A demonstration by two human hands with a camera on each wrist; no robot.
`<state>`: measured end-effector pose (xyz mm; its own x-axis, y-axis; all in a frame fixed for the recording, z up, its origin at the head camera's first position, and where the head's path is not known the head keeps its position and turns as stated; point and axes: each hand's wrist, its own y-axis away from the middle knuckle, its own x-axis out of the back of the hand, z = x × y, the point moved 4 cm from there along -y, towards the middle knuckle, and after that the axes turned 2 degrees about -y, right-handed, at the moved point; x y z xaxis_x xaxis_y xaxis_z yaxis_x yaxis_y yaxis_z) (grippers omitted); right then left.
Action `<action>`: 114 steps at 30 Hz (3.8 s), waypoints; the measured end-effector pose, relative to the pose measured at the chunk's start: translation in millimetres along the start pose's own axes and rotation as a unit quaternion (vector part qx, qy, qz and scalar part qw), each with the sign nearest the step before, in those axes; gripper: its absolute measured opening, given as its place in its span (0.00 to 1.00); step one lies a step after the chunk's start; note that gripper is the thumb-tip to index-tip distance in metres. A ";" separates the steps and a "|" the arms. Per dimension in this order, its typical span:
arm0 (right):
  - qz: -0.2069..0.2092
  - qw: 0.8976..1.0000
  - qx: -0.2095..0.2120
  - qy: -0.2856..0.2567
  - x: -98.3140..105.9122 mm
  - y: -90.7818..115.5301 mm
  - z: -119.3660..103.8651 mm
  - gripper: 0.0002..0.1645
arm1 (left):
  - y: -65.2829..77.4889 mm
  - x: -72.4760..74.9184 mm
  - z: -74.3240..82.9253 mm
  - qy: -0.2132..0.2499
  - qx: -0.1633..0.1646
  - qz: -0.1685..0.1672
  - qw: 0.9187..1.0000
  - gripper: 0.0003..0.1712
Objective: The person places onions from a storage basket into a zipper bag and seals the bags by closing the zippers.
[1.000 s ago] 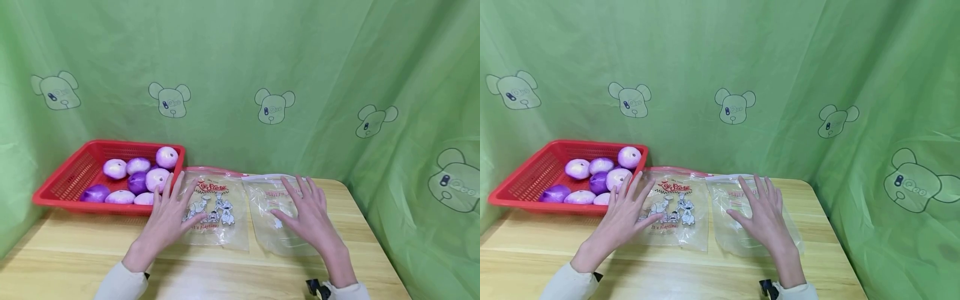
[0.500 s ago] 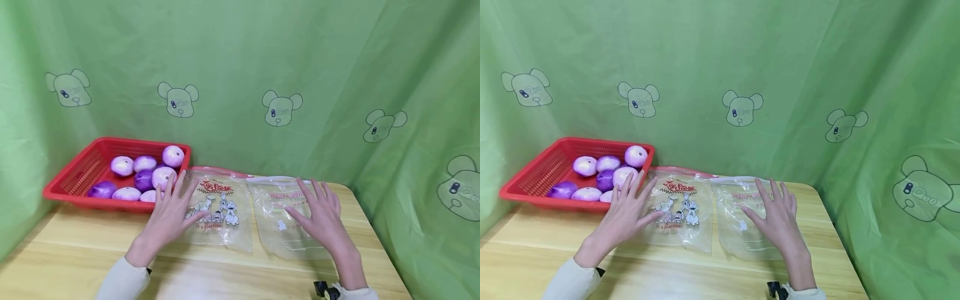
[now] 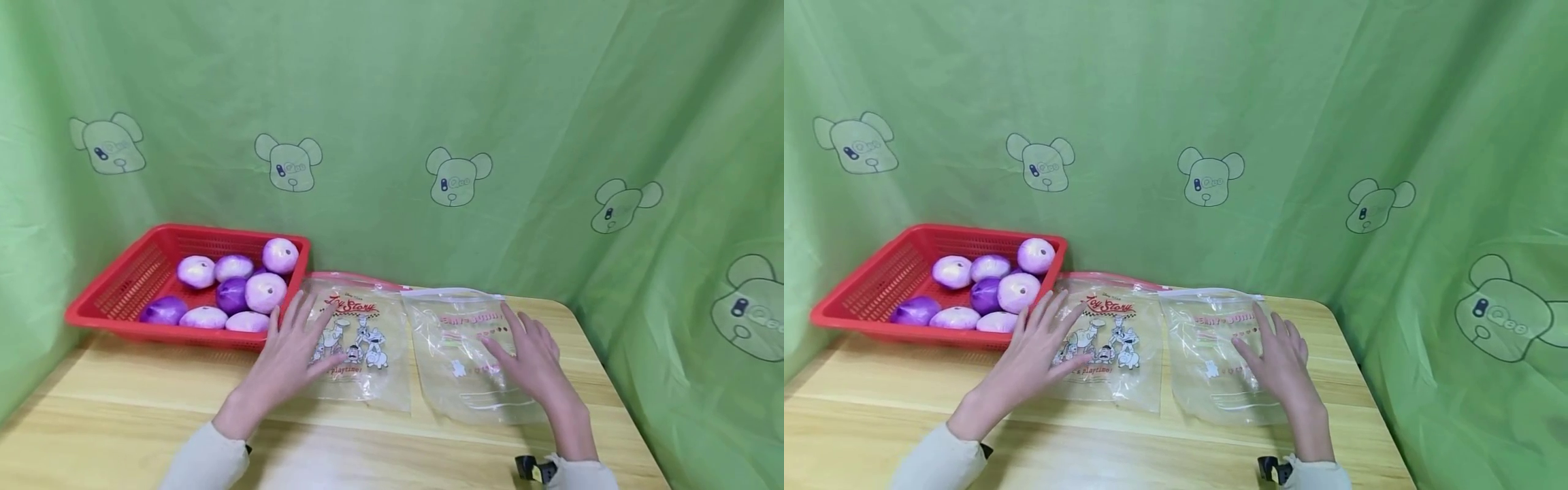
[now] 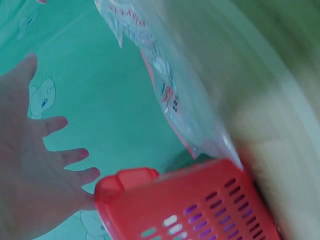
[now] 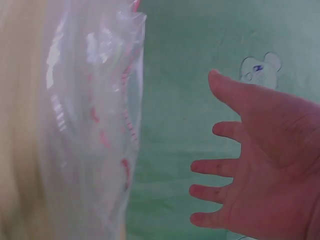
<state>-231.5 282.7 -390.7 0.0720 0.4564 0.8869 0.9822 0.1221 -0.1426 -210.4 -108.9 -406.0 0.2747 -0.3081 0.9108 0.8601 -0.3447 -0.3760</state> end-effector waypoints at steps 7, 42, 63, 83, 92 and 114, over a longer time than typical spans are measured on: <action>-0.062 0.996 -0.059 -0.010 -10.1 -2.2 30.7 0.53 | -3.4 -5.3 18.9 0.011 -0.040 0.033 0.999 0.47; -0.062 0.981 -0.184 -0.017 -5.5 2.4 86.3 0.56 | -21.5 -74.3 167.2 0.117 -0.193 -0.124 0.966 0.19; 0.032 0.872 -0.258 -0.416 3.1 0.7 108.9 0.36 | -33.5 -50.3 143.6 0.107 -0.162 -0.118 0.974 0.21; 0.302 0.804 -0.031 -0.510 72.6 12.5 10.8 0.26 | -35.6 -25.0 130.1 0.130 -0.138 -0.117 0.975 0.22; 0.393 0.857 0.186 -0.275 73.0 27.5 -69.0 0.20 | -48.1 3.3 116.5 0.248 -0.117 -0.074 0.959 0.18; 0.327 0.759 0.562 -0.026 -21.9 57.3 -166.3 0.17 | -60.7 25.3 37.6 0.592 0.138 0.044 0.793 0.27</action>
<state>-148.0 133.1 -345.2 0.4451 0.7745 0.4495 -0.0313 0.5151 -0.8566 -239.5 -62.4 -353.8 -0.1167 -0.9929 0.0237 0.9659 -0.1190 -0.2299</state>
